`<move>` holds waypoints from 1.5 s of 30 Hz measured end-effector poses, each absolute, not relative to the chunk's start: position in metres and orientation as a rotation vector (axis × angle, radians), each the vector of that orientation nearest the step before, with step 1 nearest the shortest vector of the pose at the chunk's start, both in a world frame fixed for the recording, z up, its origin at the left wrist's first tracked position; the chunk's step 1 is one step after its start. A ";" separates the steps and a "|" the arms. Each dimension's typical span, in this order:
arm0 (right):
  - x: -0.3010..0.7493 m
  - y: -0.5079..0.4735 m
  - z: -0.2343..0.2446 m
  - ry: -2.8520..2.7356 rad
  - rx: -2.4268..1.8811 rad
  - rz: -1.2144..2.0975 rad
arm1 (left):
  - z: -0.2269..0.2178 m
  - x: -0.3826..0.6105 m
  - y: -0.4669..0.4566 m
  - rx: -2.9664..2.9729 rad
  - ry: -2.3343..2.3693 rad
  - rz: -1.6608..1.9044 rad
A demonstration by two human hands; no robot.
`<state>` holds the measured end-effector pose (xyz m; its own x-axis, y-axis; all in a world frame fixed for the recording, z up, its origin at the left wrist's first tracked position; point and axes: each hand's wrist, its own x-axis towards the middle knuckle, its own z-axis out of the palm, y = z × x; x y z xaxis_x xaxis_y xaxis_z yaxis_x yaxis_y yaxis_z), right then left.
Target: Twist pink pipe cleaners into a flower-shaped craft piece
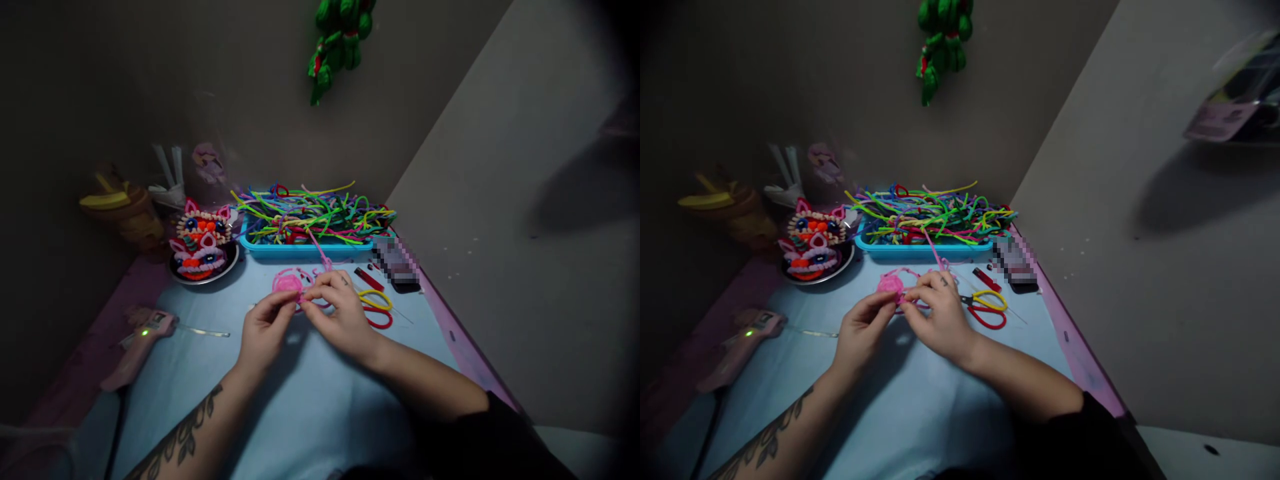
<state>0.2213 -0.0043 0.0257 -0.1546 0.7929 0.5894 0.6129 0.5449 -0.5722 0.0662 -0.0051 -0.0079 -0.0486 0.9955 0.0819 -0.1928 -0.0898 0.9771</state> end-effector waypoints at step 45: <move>0.241 0.006 0.020 -2.169 -0.700 -0.617 | -0.011 0.067 0.003 0.682 0.897 1.182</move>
